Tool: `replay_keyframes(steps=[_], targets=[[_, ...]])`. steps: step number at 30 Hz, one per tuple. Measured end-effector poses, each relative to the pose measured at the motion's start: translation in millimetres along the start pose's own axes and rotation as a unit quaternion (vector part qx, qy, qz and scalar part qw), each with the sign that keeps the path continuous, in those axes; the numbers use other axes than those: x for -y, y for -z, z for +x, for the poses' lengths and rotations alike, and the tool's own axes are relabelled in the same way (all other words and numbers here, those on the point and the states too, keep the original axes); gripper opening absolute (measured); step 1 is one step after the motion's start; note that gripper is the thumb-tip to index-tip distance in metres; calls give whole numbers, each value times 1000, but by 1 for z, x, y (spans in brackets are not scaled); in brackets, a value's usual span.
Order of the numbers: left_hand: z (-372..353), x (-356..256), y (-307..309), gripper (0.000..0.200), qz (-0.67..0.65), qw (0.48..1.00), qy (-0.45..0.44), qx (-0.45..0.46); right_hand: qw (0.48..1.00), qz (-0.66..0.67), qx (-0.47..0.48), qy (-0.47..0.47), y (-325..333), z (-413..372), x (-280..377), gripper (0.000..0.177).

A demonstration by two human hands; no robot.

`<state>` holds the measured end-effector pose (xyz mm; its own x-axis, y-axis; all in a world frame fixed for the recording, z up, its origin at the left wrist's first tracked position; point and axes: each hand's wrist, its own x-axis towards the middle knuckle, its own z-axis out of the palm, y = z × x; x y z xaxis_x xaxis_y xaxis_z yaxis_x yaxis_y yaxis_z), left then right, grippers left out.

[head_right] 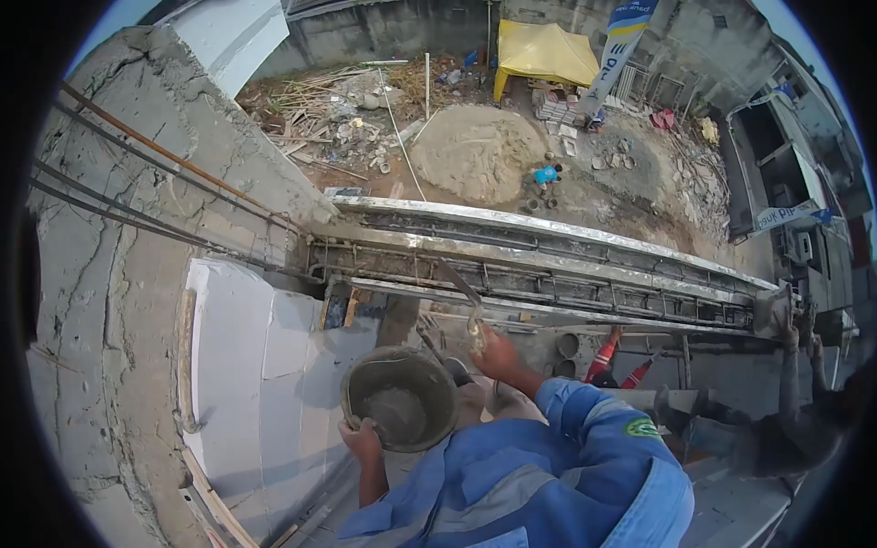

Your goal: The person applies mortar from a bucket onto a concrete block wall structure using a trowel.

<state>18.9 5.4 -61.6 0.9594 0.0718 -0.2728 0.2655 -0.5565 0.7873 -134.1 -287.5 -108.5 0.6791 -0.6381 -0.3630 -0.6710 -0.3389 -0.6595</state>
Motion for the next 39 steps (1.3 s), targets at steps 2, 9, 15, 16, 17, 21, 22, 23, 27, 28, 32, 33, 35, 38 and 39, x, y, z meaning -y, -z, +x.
replay_keyframes(steps=[2,9,15,16,17,21,22,23,27,28,32,33,35,38,39], targets=[[21,-11,-7,33,23,998,-13,49,998,-55,7,-42,47,-59,-49,75],[55,-112,-98,29,6,932,-89,352,957,-8,-168,-238,48,-220,-129,75],[71,-393,-261,32,-359,849,-52,384,850,89,-465,-232,2,-241,-99,60],[73,-432,-292,51,-406,794,-73,447,842,95,-472,-245,4,-245,-79,60],[58,-469,-303,76,-414,768,-78,481,849,149,-432,-266,17,-251,-53,59],[27,-497,-344,89,-391,759,-17,520,839,255,-399,-269,-9,-280,-59,54],[16,-489,-350,90,-323,740,-15,590,805,326,-369,-330,-20,-288,-63,53],[-1,-470,-348,84,-265,750,-40,605,794,335,-376,-341,-25,-292,-64,53],[-16,-350,-346,66,40,727,-139,671,753,378,-324,-430,-65,-327,-107,58],[-35,-322,-329,59,116,736,-132,654,785,314,-335,-416,-91,-339,-131,60],[-60,-178,-290,54,284,717,-95,629,749,353,-357,-433,-117,-376,-175,51],[-66,-143,-281,52,314,706,-90,628,723,387,-368,-438,-121,-386,-183,44],[-86,-84,-266,49,407,664,-87,621,662,422,-414,-461,-104,-401,-189,32],[-122,2,-253,45,480,581,-147,640,630,423,-388,-524,-157,-431,-230,26],[-132,28,-257,45,493,544,-188,652,604,437,-400,-533,-178,-435,-240,25]])
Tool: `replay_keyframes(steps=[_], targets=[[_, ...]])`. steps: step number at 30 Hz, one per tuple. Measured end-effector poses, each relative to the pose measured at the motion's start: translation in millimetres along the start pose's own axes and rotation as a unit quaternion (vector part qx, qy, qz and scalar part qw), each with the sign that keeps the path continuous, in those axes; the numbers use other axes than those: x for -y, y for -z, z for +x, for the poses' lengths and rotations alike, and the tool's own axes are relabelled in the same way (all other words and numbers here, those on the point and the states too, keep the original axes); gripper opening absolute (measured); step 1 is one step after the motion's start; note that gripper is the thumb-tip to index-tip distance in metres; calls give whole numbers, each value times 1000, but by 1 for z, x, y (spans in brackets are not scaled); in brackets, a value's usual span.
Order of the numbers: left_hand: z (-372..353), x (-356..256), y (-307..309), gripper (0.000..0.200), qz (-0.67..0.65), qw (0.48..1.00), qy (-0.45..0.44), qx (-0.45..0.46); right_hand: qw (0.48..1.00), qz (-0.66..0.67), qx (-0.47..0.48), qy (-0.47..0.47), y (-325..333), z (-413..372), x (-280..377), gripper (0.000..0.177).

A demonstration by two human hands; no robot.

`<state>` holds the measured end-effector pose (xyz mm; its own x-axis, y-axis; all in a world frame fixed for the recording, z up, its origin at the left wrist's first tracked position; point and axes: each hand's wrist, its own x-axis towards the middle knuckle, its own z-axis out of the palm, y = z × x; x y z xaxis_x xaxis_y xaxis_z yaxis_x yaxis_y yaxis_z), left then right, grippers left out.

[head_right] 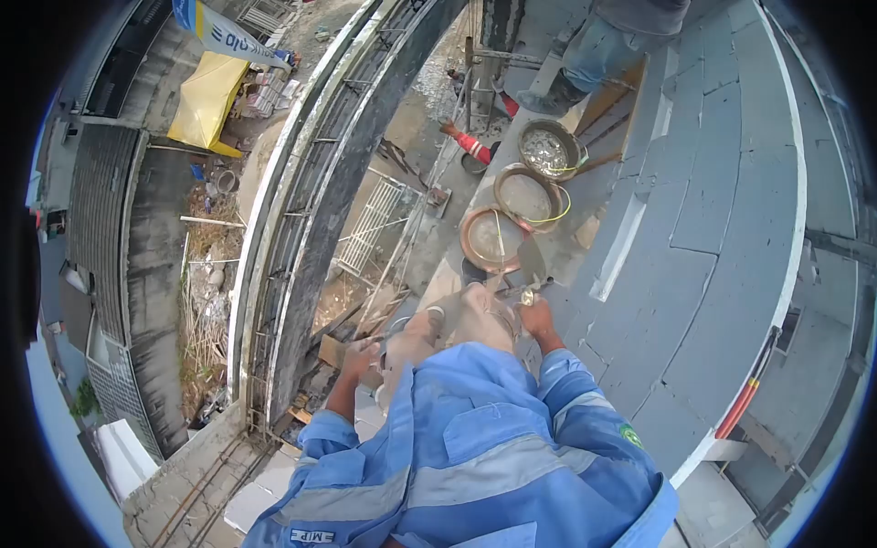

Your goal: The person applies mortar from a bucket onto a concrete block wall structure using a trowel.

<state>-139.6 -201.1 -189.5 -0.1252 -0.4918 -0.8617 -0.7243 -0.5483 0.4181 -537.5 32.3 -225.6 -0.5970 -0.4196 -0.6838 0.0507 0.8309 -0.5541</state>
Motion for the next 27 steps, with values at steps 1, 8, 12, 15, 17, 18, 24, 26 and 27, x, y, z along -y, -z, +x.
replay_keyframes(steps=[1,8,12,15,17,18,24,26,27], targets=[[5,-17,-27,49,54,998,16,30,1000,22,-13,-17,-2,6,-15,24],[154,-99,-216,82,224,941,-78,241,967,143,5,-208,-27,-51,-119,22],[306,-82,-350,104,141,973,-81,166,938,215,-15,-271,-45,-96,-151,11],[330,-98,-417,94,6,988,-50,148,887,297,-46,-350,-35,-101,-129,9],[314,-129,-417,86,-86,979,10,187,898,271,-42,-343,-42,-97,-156,10],[313,-131,-410,70,-84,974,42,205,909,248,-36,-334,-45,-102,-166,10],[303,-122,-380,40,-95,991,78,59,881,331,-29,-336,-32,-66,-121,11],[302,-124,-388,42,-89,993,75,29,898,304,-21,-316,-27,-56,-115,12],[297,-120,-391,44,-133,987,89,9,911,282,-10,-300,-25,-53,-112,12]])
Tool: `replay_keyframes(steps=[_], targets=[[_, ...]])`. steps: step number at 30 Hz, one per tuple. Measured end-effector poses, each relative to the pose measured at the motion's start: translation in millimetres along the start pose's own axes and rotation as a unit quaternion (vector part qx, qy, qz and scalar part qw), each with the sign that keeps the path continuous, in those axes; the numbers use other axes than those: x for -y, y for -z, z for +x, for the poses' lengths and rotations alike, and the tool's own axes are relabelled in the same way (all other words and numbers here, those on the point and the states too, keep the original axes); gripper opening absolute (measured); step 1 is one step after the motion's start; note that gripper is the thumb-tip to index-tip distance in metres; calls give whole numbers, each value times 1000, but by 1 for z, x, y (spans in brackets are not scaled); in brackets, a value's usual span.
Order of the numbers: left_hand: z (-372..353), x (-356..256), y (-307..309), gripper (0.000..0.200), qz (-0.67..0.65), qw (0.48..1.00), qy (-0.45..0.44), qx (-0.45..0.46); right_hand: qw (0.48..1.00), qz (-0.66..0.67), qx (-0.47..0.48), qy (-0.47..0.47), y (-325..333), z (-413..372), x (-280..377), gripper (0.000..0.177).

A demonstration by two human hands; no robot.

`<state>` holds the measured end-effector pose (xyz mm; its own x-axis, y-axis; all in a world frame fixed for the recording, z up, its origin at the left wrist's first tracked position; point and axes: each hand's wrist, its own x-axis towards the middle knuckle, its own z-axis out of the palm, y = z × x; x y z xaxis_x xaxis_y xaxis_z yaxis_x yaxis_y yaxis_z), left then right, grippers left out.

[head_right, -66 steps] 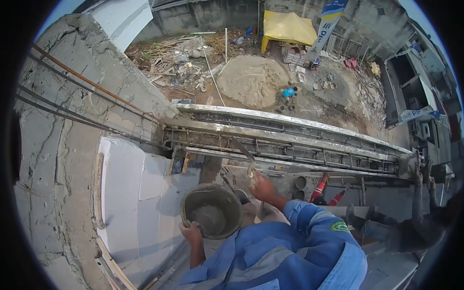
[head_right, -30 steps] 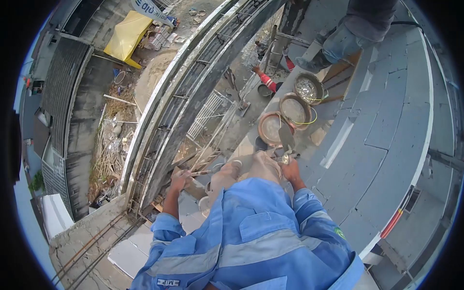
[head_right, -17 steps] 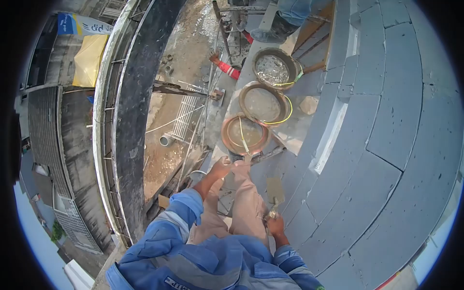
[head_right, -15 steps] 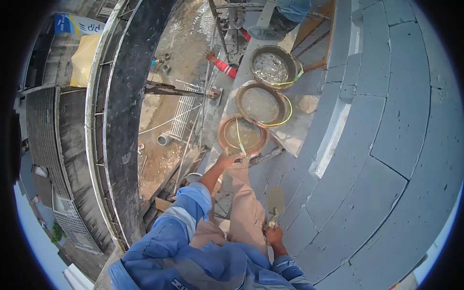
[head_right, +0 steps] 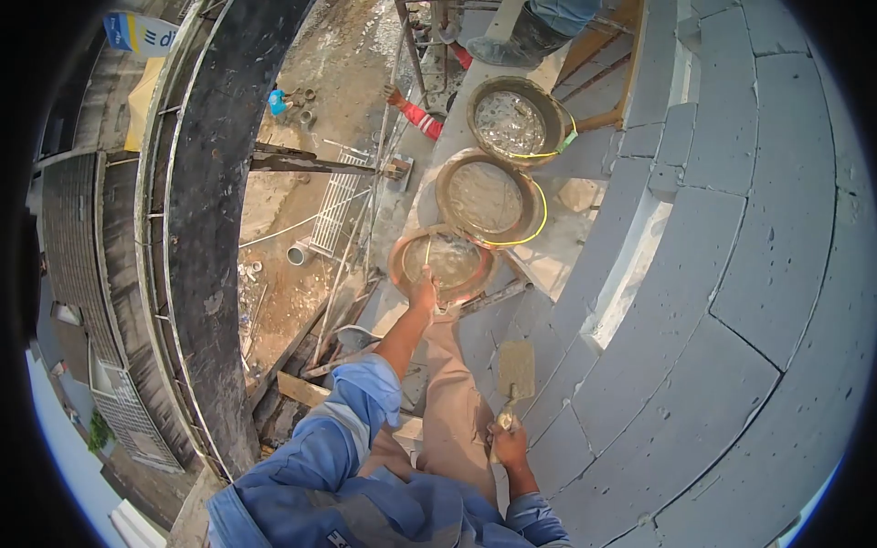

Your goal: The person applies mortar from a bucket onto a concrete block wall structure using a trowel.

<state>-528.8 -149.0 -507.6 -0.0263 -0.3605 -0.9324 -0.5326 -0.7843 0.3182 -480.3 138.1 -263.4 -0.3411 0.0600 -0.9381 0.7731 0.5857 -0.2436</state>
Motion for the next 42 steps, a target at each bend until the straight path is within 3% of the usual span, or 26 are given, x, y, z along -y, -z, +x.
replay_keyframes(steps=[5,6,8,11,12,14,16,19,23,25,29,32,34,35,36,37,39,40,42], targets=[[-3,-11,8,49,-91,991,98,-13,999,-42,-3,25,1,3,22,13],[12,-4,9,50,34,999,13,-25,999,-43,-3,20,3,4,23,13],[10,-15,7,51,154,984,-75,-36,1000,-3,-6,2,7,5,16,13],[-29,-53,-1,53,165,985,-50,5,999,35,-16,-24,14,11,1,10],[-28,-49,-5,55,244,961,-133,7,999,37,-22,-33,16,14,-5,8],[-11,-25,-6,57,324,923,-206,10,999,19,-26,-40,17,20,-6,7],[20,-14,-1,55,470,840,-269,22,999,3,-25,-45,16,19,-11,6],[6,-77,15,39,525,813,-248,41,997,56,-16,-58,16,23,-10,10],[33,-71,23,45,600,751,-258,100,998,47,-21,-45,12,4,5,10],[37,-66,26,38,640,676,-342,132,998,39,-30,-29,12,5,-1,10],[40,-56,58,32,684,621,-377,70,995,78,-23,-62,8,17,-16,7],[45,-50,83,27,662,642,-376,91,993,93,-15,-68,4,16,-21,7],[36,-22,99,31,416,827,-375,39,995,91,-14,-48,4,19,-20,7],[15,-29,99,31,413,828,-377,34,996,73,-11,-39,4,16,-15,8],[-8,-34,95,39,285,927,-242,25,998,54,-8,-29,3,15,-11,9],[-29,-44,90,49,142,985,-100,16,999,50,-3,-22,2,18,-13,9],[-51,-49,92,49,81,991,-102,-8,983,-123,-35,128,-1,20,-20,20],[-67,-54,94,48,24,994,-100,-29,981,-133,-23,136,-7,12,-2,20],[-130,-94,103,43,-88,994,6,-62,973,-124,22,192,-40,-14,63,23]])
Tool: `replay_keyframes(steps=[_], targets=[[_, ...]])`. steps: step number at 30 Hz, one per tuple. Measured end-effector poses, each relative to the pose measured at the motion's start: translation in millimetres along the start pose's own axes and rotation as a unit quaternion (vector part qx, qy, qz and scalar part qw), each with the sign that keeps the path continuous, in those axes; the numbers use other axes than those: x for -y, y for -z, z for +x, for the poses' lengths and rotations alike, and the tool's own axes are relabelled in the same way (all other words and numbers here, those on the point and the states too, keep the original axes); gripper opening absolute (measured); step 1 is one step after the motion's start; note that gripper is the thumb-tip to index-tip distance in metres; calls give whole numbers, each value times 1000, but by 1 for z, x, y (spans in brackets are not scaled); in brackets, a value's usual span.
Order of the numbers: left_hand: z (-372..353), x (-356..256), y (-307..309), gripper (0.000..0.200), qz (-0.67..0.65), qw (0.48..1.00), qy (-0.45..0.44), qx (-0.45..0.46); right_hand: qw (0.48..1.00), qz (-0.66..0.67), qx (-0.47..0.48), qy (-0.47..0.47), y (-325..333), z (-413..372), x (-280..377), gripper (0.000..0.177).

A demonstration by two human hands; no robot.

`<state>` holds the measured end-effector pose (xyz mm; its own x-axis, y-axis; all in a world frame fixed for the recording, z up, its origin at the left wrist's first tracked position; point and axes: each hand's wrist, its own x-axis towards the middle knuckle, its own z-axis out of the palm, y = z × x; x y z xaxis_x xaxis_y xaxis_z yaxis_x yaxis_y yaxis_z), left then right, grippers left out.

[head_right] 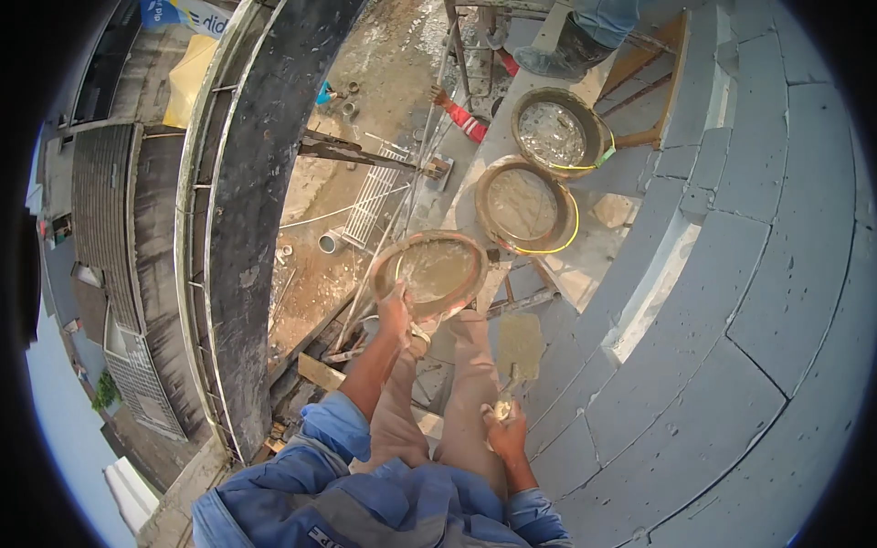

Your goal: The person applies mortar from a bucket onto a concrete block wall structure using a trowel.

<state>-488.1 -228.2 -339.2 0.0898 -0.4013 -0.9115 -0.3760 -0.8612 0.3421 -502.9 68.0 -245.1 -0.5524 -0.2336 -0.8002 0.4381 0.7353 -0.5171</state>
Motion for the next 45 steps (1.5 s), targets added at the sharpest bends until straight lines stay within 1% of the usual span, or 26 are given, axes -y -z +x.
replay_keyframes(steps=[2,4,8,10,12,14,16,18,20,21,22,23,24,25,26,28,29,30,31,32,33,34,36,39,42,45], targets=[[-38,-13,34,41,-96,995,21,-28,997,-15,56,51,-25,1,48,30],[-74,-20,70,40,-280,955,74,69,975,117,136,131,-55,-11,115,33],[-149,-57,144,37,-435,897,64,45,937,8,273,219,-104,-47,177,40],[-176,-59,188,35,-535,840,61,63,904,-144,256,312,-116,-61,186,42],[-205,-43,221,33,-582,807,64,70,871,-234,252,350,-123,-86,204,42],[-249,-46,257,45,-615,779,50,111,862,-123,343,354,-149,-137,240,37],[-264,-22,293,49,-656,740,-1,151,846,-215,362,328,-169,-182,276,38],[-284,-10,341,50,-631,726,-101,255,767,-343,394,372,-195,-223,303,38],[-280,29,375,54,-630,719,-115,270,753,-375,413,349,-219,-258,323,40],[-256,67,384,57,-533,811,-187,156,744,-397,427,327,-230,-273,330,43],[-234,97,390,60,-413,874,-254,37,737,-403,427,333,-242,-287,336,43],[-228,120,389,61,-247,926,-219,-181,710,-442,425,347,-249,-300,342,45],[-224,143,380,62,-62,908,-161,-383,681,-482,420,357,-255,-315,347,47],[-206,163,360,62,-70,908,-158,-382,689,-468,441,334,-264,-337,351,54],[-183,179,339,63,-213,891,-184,-357,685,-470,443,336,-273,-352,357,54],[-191,188,338,65,-352,854,-202,-325,679,-445,503,297,-289,-372,362,54],[-223,173,356,60,-400,863,-140,-276,641,-403,517,399,-298,-371,359,42],[-250,156,374,56,-444,865,-78,-222,639,-403,518,402,-307,-373,363,42],[-267,146,388,56,-445,864,-80,-223,639,-416,527,375,-316,-375,368,43],[-282,136,399,53,-536,818,-120,-171,637,-430,537,347,-324,-376,373,44],[-291,126,409,49,-620,759,-159,-119,604,-452,530,388,-333,-375,378,46],[-293,115,420,49,-621,756,-164,-124,600,-449,534,392,-347,-372,381,46],[-297,91,434,32,-649,738,-158,-93,587,-446,548,395,-369,-359,384,42],[-300,44,462,30,-644,730,-196,-118,563,-510,537,365,-410,-348,393,39],[-284,23,482,32,-646,729,-184,-135,545,-438,597,393,-443,-315,389,33],[-274,3,485,35,-678,701,-181,-123,575,-387,600,399,-445,-293,384,37]])
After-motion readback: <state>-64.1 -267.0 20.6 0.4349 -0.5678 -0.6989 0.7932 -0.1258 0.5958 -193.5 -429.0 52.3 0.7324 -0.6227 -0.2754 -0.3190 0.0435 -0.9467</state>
